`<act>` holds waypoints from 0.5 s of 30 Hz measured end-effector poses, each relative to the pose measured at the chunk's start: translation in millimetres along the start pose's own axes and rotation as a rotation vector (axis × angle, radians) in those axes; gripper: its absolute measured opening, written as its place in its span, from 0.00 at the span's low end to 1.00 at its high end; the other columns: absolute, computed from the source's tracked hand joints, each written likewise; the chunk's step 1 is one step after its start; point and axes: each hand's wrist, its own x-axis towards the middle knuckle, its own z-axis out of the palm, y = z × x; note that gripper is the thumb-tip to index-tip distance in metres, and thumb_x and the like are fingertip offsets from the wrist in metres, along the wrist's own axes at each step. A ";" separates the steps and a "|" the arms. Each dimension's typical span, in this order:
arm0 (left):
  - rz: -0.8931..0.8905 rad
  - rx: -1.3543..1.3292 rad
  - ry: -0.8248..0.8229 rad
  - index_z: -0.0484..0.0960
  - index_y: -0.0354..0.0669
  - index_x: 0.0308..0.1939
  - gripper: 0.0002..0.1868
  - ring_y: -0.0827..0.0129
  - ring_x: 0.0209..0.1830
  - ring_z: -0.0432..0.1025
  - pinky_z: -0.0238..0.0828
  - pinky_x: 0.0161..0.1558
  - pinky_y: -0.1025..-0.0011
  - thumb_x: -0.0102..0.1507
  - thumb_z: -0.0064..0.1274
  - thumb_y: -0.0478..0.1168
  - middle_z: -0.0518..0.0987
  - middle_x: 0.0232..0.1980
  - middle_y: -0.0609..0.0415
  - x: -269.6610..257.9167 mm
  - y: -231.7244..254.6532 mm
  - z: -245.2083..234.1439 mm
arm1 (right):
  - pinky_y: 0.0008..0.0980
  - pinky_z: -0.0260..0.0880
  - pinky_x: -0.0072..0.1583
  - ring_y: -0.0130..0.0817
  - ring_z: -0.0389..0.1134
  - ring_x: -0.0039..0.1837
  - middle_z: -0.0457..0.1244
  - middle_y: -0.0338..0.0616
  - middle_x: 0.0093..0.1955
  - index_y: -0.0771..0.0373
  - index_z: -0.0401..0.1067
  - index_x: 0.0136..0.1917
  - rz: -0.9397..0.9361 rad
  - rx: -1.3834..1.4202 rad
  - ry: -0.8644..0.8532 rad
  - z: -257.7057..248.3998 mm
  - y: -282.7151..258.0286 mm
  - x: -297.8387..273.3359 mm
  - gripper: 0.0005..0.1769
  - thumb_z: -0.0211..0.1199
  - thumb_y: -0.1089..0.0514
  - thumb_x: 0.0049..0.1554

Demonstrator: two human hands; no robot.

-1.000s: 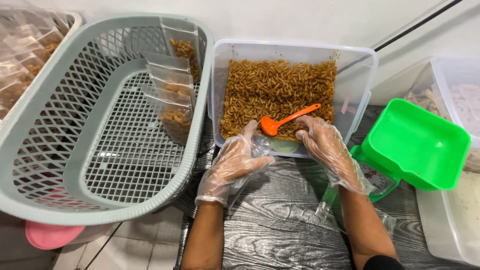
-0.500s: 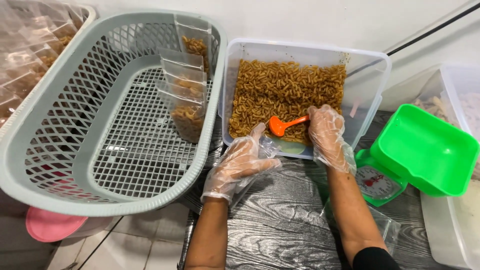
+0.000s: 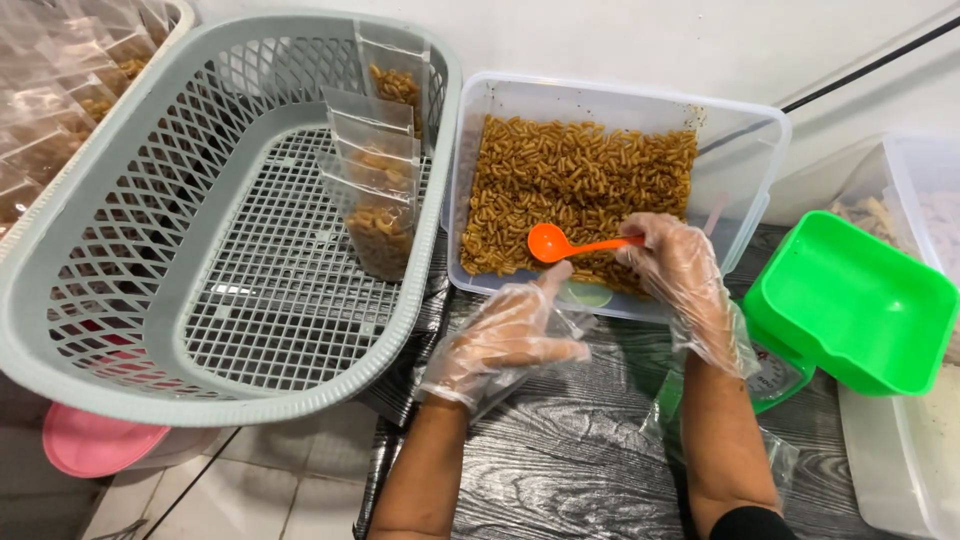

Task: Scooping dried food items from a large container into small plastic bags and weighing them on a scale for packaging.

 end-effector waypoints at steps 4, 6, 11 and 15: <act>0.221 0.223 -0.082 0.44 0.37 0.79 0.61 0.31 0.61 0.70 0.71 0.57 0.43 0.54 0.55 0.64 0.74 0.58 0.20 12.8 -18.5 7.0 | 0.37 0.71 0.50 0.43 0.72 0.52 0.69 0.45 0.48 0.55 0.77 0.55 0.137 0.609 0.128 -32.3 -44.4 -2.1 0.21 0.79 0.52 0.50; 0.216 0.237 -0.086 0.43 0.37 0.80 0.61 0.32 0.63 0.69 0.70 0.59 0.43 0.54 0.55 0.64 0.74 0.58 0.20 11.8 -18.9 5.7 | 0.34 0.74 0.52 0.40 0.73 0.52 0.68 0.51 0.52 0.63 0.74 0.56 0.161 0.889 0.170 -21.7 -57.7 -1.9 0.22 0.78 0.59 0.50; 0.199 0.246 -0.090 0.45 0.38 0.80 0.61 0.32 0.66 0.66 0.66 0.63 0.42 0.52 0.56 0.65 0.72 0.61 0.20 6.0 -12.6 0.5 | 0.37 0.78 0.49 0.38 0.72 0.49 0.67 0.60 0.52 0.76 0.71 0.53 0.134 1.359 0.222 4.3 -78.2 2.6 0.12 0.70 0.68 0.59; 0.226 0.220 -0.132 0.44 0.43 0.80 0.61 0.35 0.71 0.61 0.61 0.67 0.43 0.53 0.56 0.65 0.69 0.67 0.25 1.2 -2.9 -5.8 | 0.34 0.80 0.47 0.35 0.75 0.42 0.69 0.54 0.46 0.69 0.69 0.49 0.158 1.423 0.259 -7.0 -104.3 0.9 0.08 0.60 0.60 0.66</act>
